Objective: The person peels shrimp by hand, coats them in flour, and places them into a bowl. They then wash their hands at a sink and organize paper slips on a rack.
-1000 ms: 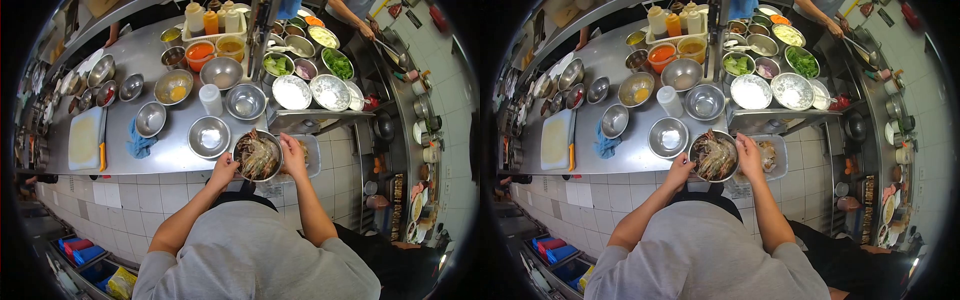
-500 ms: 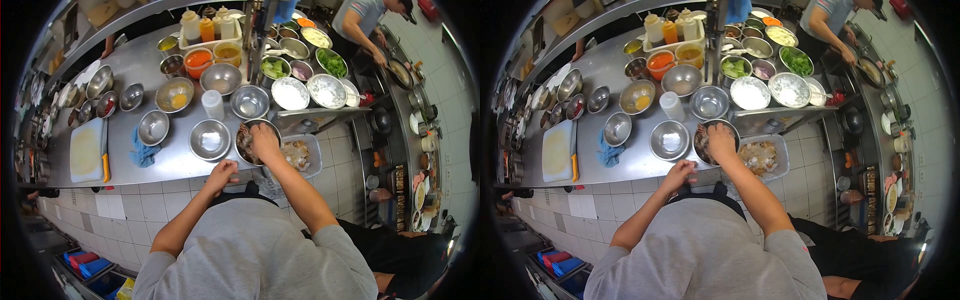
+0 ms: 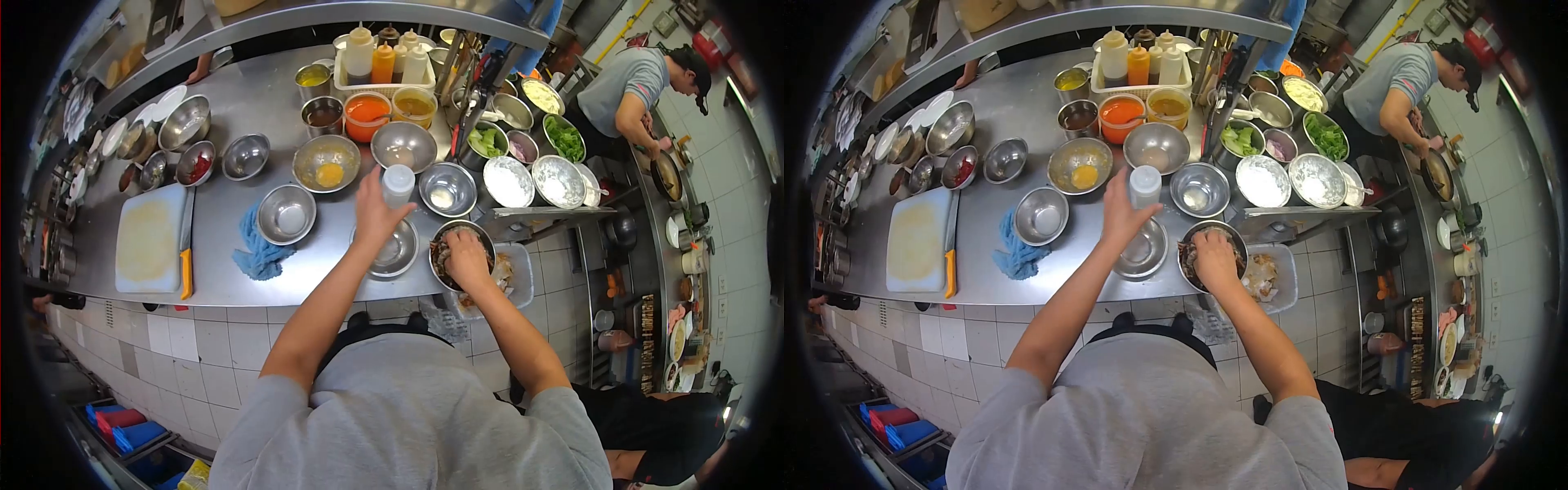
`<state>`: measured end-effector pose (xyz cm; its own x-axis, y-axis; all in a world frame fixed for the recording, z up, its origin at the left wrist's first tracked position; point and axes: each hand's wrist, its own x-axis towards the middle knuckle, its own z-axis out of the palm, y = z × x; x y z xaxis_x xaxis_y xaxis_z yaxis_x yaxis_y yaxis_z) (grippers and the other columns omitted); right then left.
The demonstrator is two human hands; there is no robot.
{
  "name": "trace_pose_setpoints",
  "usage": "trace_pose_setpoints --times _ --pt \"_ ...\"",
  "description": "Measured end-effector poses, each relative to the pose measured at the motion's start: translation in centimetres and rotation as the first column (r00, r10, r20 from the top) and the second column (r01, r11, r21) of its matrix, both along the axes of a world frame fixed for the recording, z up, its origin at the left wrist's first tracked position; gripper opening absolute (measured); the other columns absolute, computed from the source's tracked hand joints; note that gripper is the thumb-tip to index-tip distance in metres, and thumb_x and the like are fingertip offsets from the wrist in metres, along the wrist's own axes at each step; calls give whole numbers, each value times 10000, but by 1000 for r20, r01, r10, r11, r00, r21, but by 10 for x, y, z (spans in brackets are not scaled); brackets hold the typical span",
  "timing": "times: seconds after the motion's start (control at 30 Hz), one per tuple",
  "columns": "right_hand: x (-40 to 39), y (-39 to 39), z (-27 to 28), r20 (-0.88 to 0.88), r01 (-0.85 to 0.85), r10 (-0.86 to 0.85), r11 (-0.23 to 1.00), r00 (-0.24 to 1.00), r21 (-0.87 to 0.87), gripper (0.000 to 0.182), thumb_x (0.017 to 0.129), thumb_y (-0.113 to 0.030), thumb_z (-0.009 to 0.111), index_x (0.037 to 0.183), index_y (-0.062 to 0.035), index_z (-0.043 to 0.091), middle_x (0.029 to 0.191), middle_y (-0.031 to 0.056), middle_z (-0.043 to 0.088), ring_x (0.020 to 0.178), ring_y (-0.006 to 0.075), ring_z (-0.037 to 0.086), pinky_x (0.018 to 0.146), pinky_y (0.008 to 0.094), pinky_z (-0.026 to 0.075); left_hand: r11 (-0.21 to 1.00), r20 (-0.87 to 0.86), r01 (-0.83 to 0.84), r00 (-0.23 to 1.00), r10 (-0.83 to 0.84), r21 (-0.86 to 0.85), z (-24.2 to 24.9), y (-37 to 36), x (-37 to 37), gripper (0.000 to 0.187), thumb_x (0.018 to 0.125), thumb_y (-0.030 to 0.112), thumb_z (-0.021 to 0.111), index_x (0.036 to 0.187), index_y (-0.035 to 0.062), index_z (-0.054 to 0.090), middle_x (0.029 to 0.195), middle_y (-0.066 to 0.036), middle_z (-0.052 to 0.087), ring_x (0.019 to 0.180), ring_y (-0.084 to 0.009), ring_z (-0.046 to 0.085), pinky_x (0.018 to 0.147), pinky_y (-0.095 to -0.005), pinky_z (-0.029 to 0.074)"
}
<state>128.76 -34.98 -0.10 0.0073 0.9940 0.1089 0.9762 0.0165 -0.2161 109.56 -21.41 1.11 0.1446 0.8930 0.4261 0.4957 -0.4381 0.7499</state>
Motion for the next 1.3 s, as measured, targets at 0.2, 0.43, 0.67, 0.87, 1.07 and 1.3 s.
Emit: trace_pose_setpoints --times 0.2,0.43,0.67,0.87,1.07,1.3 --pt "8 -15 10 -364 192 -191 981 912 -34 326 769 -8 593 1090 -63 609 1022 189 580 1002 393 588 888 461 472 982 -62 -107 993 99 -152 -24 38 11 820 648 238 868 1326 40 451 1269 -172 561 1213 -385 489 1006 -456 414" --pt "85 20 80 -679 307 -178 949 712 73 282 806 -42 615 1089 -41 624 1060 151 659 1005 274 636 869 365 493 971 -60 -155 984 168 180 -21 51 -14 920 736 143 802 1485 19 283 1376 -240 448 1209 -380 485 979 -419 435" --pt "206 139 53 -533 132 -183 982 826 -133 281 744 4 598 1002 -69 679 951 140 689 845 259 672 748 343 524 980 218 -124 963 156 -153 -6 -35 -61 861 803 53 695 1529 75 234 1362 -170 451 961 -220 504 776 -299 463" --pt "224 170 21 -333 -131 24 944 943 -303 335 730 -67 639 1056 -33 711 992 153 717 931 288 678 851 368 526 896 95 -345 919 383 -278 -35 -134 -132 772 853 29 642 1522 97 263 1361 -169 441 925 -184 490 750 -270 459" --pt "234 175 13 97 286 -278 798 956 -531 247 790 -12 561 962 72 716 948 240 704 880 372 701 770 454 558 704 61 -523 781 621 -481 -72 -226 -165 708 902 78 608 1523 132 272 1351 -119 459 826 -134 494 661 -258 469" --pt "258 189 -8 135 206 -156 798 978 -566 347 733 -97 647 1049 30 709 1139 248 657 1074 371 639 914 413 514 624 123 -526 700 704 -578 -92 -256 -166 657 928 105 581 1514 170 292 1329 -77 469 781 -98 505 602 -244 476"
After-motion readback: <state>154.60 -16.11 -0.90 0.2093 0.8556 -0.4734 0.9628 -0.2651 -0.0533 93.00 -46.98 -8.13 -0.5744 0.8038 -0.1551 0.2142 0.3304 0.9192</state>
